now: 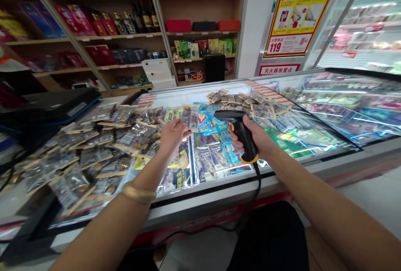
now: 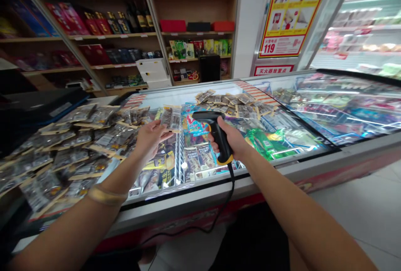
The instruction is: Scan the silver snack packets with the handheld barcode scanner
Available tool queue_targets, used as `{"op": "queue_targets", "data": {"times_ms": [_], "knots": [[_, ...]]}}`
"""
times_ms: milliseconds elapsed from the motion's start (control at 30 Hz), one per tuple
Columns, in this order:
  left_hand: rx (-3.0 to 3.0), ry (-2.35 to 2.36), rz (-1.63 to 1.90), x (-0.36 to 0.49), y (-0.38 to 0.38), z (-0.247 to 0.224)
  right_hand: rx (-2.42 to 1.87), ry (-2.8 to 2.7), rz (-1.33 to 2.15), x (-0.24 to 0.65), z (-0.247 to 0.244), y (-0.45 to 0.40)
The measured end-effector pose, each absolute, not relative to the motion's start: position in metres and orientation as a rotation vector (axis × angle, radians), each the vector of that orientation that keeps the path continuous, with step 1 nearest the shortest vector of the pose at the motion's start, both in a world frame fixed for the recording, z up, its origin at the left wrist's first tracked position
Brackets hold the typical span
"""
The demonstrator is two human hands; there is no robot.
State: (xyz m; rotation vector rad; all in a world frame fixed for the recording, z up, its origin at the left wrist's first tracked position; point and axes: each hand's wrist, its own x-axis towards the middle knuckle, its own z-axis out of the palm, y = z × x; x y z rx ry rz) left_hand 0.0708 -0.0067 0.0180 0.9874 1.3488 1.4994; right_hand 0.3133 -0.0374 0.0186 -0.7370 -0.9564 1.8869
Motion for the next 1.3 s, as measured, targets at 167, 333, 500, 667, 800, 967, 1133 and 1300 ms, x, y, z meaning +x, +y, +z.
{"op": "queue_targets", "data": {"times_ms": [167, 333, 500, 667, 800, 967, 1133, 1300], "knots": [[0.904, 1.363, 1.582, 0.059, -0.01, 0.013, -0.793, -1.037, 2.052, 0.265, 0.021, -0.032], [0.873, 1.395, 1.576, 0.06, -0.007, 0.011, -0.774, -1.035, 2.055, 0.261, 0.011, -0.029], [0.913, 1.391, 1.564, 0.061, -0.006, 0.012, -0.751, -1.045, 2.039, 0.266, 0.007, -0.028], [0.925, 1.401, 1.555, 0.061, -0.007, 0.012, -0.749, -1.022, 2.046, 0.266, 0.007, -0.028], [0.964, 1.376, 1.541, 0.059, -0.006, 0.009, -0.742, -1.021, 2.049, 0.267, 0.004, -0.029], [1.016, 1.338, 1.537, 0.06, -0.006, 0.003, -0.677, -0.99, 2.059, 0.27, 0.002, -0.032], [1.192, 1.301, 1.589, 0.048, -0.013, 0.019, -0.637, -0.966, 2.032, 0.27, 0.004, -0.032], [1.381, 1.399, 1.77, -0.01, -0.017, 0.057, -0.616, -0.986, 2.021, 0.255, 0.009, -0.028]]}}
